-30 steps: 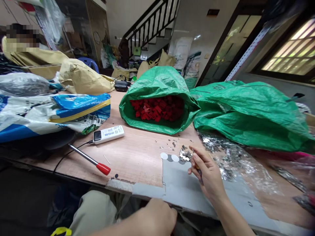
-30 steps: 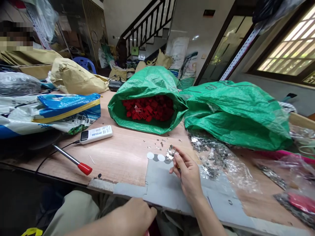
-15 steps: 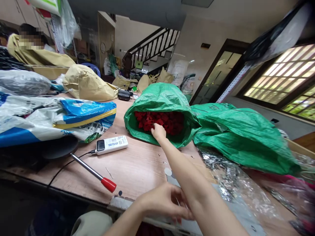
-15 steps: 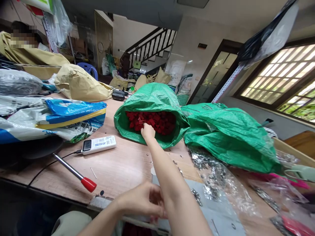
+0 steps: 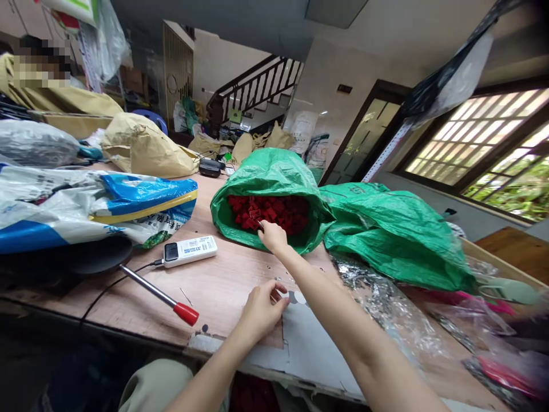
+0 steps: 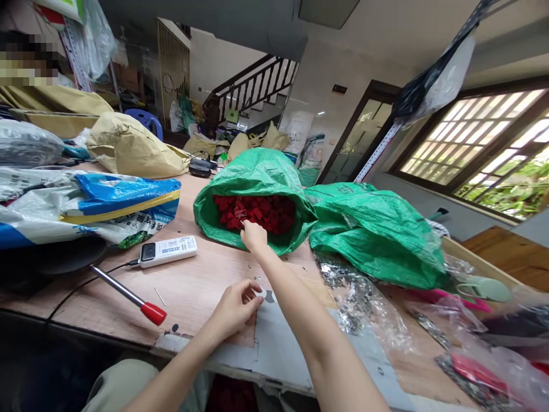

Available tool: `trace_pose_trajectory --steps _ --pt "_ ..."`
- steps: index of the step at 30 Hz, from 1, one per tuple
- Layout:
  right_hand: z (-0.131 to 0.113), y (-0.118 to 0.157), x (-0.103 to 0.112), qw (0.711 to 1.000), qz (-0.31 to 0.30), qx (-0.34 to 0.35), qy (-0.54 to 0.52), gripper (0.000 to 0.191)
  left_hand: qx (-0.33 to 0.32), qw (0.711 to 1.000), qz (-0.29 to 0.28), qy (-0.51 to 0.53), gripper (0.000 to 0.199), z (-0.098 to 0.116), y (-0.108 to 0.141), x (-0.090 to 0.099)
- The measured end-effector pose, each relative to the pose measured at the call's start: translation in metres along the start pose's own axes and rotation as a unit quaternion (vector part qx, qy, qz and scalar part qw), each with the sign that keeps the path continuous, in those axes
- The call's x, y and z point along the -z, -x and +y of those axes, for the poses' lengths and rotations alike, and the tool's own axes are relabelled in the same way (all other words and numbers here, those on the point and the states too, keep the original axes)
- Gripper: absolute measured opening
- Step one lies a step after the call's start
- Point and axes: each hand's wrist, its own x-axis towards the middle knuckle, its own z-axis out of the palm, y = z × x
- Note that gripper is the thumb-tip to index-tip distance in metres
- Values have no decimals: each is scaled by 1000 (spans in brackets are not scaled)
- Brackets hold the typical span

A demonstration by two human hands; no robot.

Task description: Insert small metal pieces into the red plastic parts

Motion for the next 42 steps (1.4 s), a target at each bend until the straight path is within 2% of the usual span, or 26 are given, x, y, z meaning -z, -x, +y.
trace_pose_trajectory --steps 2,6,10,13,16,19,21,23,25,27,29,32,36,39,42 --pt "-13 -9 -4 1000 -12 -6 -9 30 -7 1000 8 -9 14 -1 -1 0" --pt "-30 -24 -13 997 -26 -51 -43 31 18 1000 21 10 10 -5 -8 2" --pt "-25 -27 -6 990 -19 -95 -105 29 7 998 59 36 12 -9 -14 7" --pt "-12 -13 12 977 -17 -104 -188 23 19 989 122 80 31 -8 -16 13" --pt "3 24 30 949 -46 -89 -299 27 27 975 182 126 61 -4 -15 20" --pt "15 83 39 910 -104 -71 -396 33 -27 972 187 142 85 1 -10 23" --pt "22 124 40 886 -144 -70 -435 39 -84 975 158 132 76 4 -6 22" --pt "29 155 37 866 -168 -67 -466 43 -130 975 130 122 54 6 -2 19" --pt "37 171 34 869 -157 -51 -466 45 -124 975 119 138 40 8 0 18" --pt "47 172 29 895 -114 -36 -430 44 -73 974 120 176 39 9 0 18" --pt "57 161 24 927 -55 -28 -371 35 -30 972 128 197 38 7 -1 21" --pt "67 137 15 954 -8 -5 -300 22 -32 969 166 179 36 2 -2 27" --pt "68 115 4 958 -42 55 -277 2 -48 970 187 149 35 -3 -2 31" --pt "69 113 4 954 -39 72 -288 8 -51 974 179 129 35 -1 2 32" --pt "76 125 13 948 -12 58 -313 12 -62 977 179 102 32 5 8 31"
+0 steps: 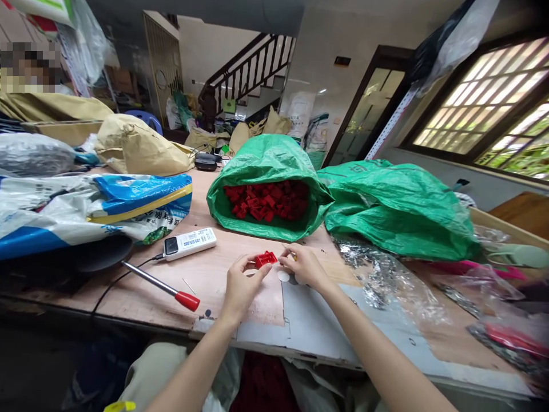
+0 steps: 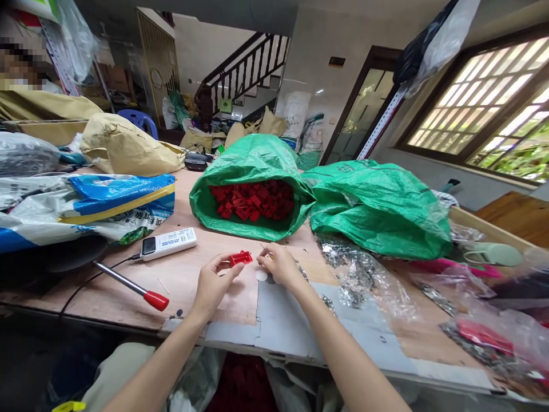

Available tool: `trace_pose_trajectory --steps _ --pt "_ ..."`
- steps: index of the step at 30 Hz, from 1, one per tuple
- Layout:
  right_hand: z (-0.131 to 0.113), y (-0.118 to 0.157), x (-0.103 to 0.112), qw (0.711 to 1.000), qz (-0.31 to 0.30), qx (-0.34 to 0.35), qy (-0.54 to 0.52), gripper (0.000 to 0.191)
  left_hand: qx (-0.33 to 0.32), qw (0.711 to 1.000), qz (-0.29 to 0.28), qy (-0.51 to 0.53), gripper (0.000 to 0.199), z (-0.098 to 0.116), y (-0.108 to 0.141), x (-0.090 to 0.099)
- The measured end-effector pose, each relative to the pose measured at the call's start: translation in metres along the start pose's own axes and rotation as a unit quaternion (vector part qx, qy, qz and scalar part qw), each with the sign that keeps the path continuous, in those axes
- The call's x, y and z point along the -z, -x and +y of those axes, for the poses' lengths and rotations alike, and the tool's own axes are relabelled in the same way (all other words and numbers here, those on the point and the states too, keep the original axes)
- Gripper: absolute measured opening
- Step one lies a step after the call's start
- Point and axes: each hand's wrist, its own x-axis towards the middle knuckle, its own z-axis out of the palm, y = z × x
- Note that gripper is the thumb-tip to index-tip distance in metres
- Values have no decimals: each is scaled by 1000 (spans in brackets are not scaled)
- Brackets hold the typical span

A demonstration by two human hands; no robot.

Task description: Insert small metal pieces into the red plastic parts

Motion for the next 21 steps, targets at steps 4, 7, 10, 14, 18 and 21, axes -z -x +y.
trace_pose_trajectory --steps 4,7,10,14,18,21 --pt "-9 35 16 977 35 -97 -186 34 -51 997 -48 -24 31 3 12 -6" --pt "-20 59 15 896 35 -179 -406 44 -83 993 -74 -32 31 2 23 -15" --pt "-24 70 6 868 61 -184 -458 46 -96 990 -91 -38 26 3 31 -24" --pt "-19 73 1 897 86 -154 -406 40 -89 992 -76 -41 24 7 34 -32" --pt "-14 78 8 927 116 -122 -336 33 -112 988 -81 -67 22 6 36 -35" --pt "-13 80 12 939 117 -119 -302 30 -155 980 -89 -89 20 4 40 -37"
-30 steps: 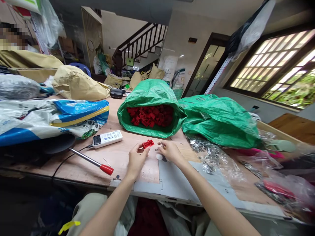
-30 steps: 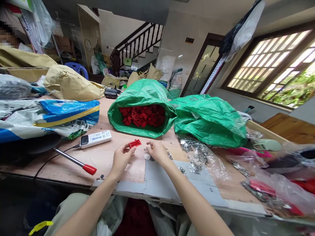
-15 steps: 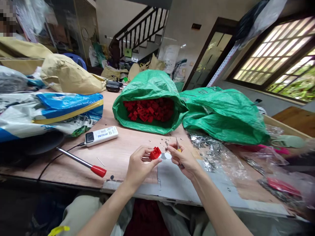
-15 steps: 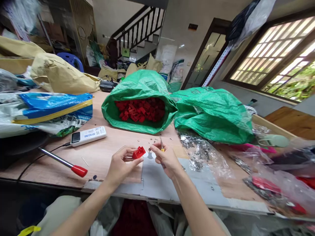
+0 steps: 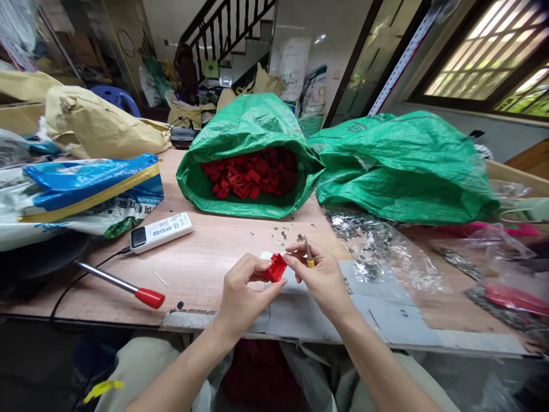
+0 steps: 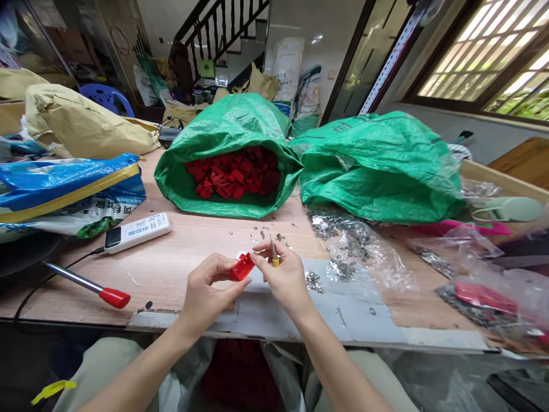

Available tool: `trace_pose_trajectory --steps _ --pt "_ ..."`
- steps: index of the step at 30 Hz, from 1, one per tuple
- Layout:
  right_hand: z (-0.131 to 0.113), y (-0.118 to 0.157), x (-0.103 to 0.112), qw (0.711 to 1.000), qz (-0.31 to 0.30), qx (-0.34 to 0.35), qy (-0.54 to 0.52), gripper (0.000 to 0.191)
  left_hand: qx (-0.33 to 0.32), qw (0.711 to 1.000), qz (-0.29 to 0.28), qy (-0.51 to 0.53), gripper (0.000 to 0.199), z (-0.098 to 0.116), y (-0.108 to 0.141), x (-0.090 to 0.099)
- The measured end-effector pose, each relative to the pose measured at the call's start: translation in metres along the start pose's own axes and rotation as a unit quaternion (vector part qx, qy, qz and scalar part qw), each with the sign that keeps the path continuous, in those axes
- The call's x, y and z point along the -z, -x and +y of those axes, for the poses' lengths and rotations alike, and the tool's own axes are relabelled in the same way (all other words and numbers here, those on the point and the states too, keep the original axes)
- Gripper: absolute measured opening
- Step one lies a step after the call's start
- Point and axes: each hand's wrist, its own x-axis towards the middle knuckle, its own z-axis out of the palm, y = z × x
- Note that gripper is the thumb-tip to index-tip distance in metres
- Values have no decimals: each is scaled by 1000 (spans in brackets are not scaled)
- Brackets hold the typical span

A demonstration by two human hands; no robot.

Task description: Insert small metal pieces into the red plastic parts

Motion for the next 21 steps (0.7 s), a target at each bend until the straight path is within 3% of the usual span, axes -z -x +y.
trace_pose_trajectory --steps 6,9,13,16,18,21 --pt "4 1 -4 1000 -24 17 0 26 -53 998 10 -38 16 0 4 -2" --pt "3 2 -5 992 -39 -80 -93 34 -71 996 20 -47 19 0 5 -1" --pt "-3 4 0 908 -114 -294 -275 42 -123 990 34 -54 23 0 4 1" --pt "-6 4 4 876 -158 -328 -316 38 -139 988 48 -47 26 0 3 3" --pt "-7 4 7 896 -172 -291 -288 33 -124 990 51 -37 26 0 2 3" --pt "-8 1 12 952 -155 -201 -170 31 -107 993 46 -17 27 1 1 4"
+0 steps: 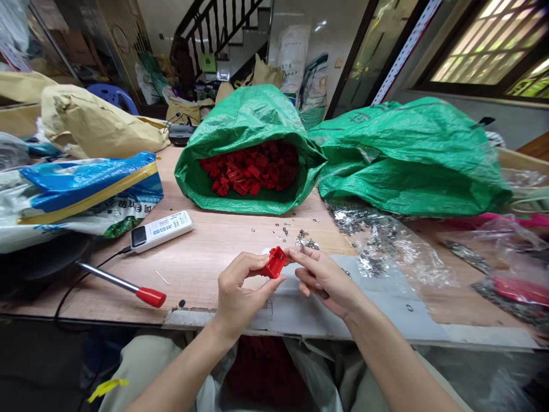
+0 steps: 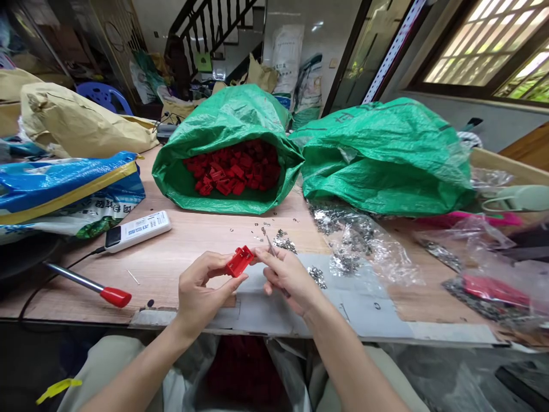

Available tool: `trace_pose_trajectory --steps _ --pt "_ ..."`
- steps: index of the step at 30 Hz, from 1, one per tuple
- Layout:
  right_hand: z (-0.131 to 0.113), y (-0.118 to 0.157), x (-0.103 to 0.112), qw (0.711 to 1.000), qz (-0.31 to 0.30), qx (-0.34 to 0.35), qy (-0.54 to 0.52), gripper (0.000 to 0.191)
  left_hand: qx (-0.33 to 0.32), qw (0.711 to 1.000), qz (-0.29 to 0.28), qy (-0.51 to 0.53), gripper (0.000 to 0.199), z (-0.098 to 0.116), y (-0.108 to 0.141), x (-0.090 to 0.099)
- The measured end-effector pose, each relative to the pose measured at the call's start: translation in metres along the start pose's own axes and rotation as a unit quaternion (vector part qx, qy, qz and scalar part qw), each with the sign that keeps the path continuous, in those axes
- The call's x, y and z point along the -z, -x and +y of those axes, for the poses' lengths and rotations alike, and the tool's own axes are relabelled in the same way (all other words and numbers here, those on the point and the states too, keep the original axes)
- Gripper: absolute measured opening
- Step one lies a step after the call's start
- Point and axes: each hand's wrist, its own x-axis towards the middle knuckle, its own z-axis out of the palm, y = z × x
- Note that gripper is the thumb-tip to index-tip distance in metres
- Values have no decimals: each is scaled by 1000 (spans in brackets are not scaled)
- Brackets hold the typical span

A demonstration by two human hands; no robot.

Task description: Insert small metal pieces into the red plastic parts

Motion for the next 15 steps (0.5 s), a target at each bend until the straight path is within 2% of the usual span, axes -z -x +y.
trace_pose_trajectory --steps 4,7,9,12,15 --pt "-4 -2 6 984 17 79 161 37 -30 999 -14 -4 30 0 -1 0" --pt "1 -4 6 959 16 127 251 33 -57 998 -28 -31 29 -3 -1 0" --pt "10 -6 2 947 46 148 283 28 -60 996 -38 -51 27 -4 0 1" --pt "26 -9 -9 956 92 141 238 27 -34 996 -41 -68 24 -6 -1 3" --pt "34 -10 -19 987 69 101 107 36 17 997 -38 -62 23 -5 -2 6"
